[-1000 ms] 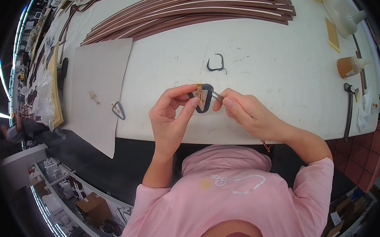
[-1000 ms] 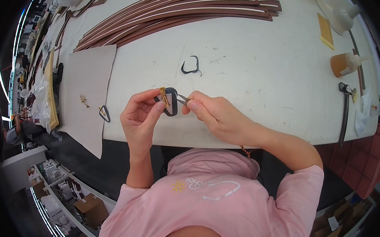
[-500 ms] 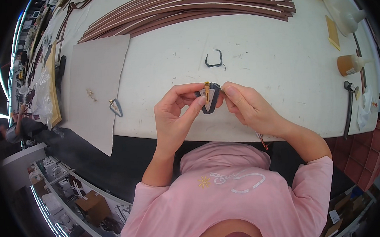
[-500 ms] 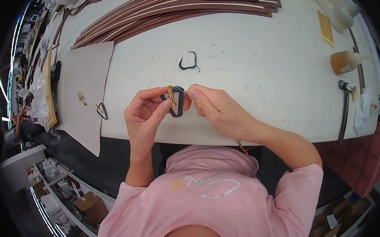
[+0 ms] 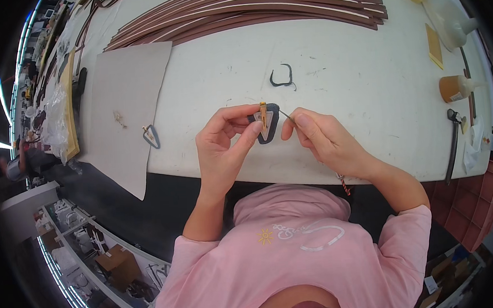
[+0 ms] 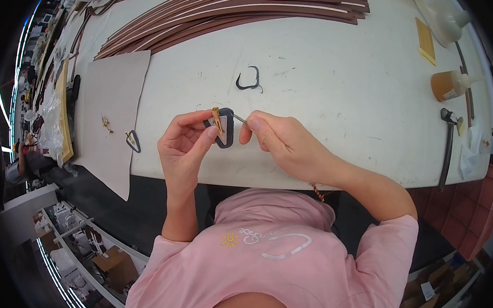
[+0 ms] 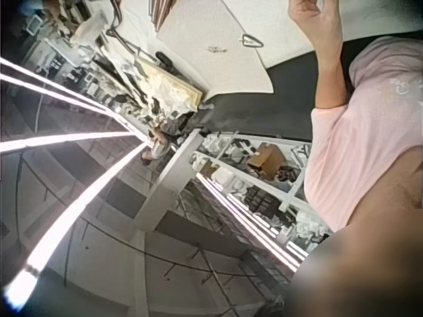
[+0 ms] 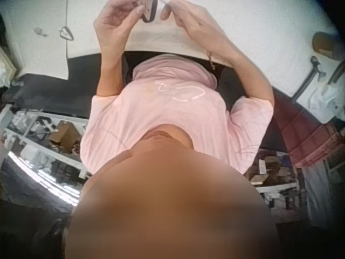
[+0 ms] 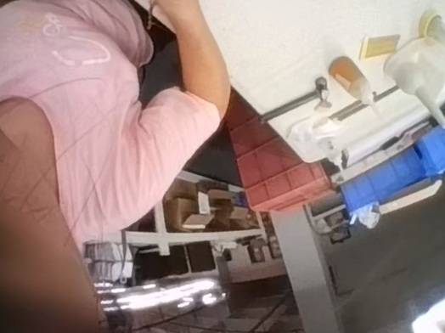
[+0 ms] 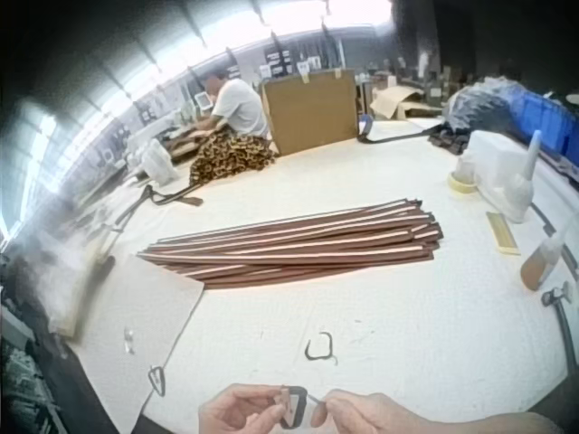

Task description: Attaching metal hardware hooks to small leather pieces using pliers and specialized assembly tools.

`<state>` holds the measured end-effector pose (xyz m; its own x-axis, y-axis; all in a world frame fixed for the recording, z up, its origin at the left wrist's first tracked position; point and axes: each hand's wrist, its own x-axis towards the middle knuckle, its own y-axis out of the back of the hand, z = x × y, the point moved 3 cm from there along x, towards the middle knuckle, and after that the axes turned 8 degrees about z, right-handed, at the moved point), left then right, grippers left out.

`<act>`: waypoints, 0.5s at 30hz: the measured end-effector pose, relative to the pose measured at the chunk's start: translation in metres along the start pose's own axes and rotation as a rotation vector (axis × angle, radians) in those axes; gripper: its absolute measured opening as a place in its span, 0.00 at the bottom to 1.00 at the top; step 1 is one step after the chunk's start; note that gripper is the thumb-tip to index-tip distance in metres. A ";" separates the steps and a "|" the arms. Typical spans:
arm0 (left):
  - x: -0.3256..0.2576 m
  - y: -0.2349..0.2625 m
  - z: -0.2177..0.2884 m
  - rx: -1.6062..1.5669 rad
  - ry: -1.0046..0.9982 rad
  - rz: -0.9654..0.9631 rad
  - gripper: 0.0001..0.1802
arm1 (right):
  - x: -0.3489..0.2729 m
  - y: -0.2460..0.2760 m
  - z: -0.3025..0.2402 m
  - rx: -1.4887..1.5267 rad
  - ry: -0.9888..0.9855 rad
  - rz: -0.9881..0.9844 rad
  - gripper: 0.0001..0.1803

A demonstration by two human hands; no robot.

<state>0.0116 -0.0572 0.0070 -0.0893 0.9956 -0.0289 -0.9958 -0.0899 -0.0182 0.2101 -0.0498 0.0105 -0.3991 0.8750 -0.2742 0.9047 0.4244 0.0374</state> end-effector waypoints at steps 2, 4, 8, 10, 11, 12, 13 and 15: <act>0.000 -0.001 0.001 0.009 -0.003 -0.007 0.14 | 0.001 0.000 0.000 -0.007 0.002 -0.005 0.23; 0.000 -0.002 0.002 0.018 -0.006 -0.015 0.14 | 0.000 0.000 -0.001 0.001 0.005 -0.021 0.23; -0.001 -0.004 0.000 0.013 -0.006 -0.047 0.14 | 0.001 0.001 0.001 0.022 -0.042 -0.023 0.23; -0.002 -0.004 -0.001 0.010 -0.010 -0.057 0.14 | 0.001 0.001 0.003 0.036 -0.054 -0.026 0.24; -0.002 -0.004 -0.001 0.008 -0.005 -0.063 0.14 | 0.001 0.001 0.002 0.038 -0.056 -0.026 0.24; -0.002 -0.004 -0.001 0.007 0.000 -0.068 0.14 | 0.001 0.001 0.002 0.047 -0.066 -0.031 0.24; -0.002 -0.004 -0.001 0.009 0.003 -0.069 0.14 | 0.001 0.001 0.002 0.056 -0.076 -0.036 0.25; -0.003 -0.005 -0.001 0.015 -0.007 -0.079 0.14 | 0.001 0.001 0.003 0.071 -0.082 -0.041 0.25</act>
<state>0.0169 -0.0598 0.0059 -0.0106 0.9997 -0.0206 -0.9999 -0.0107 -0.0057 0.2110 -0.0488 0.0070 -0.4248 0.8339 -0.3523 0.8975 0.4390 -0.0429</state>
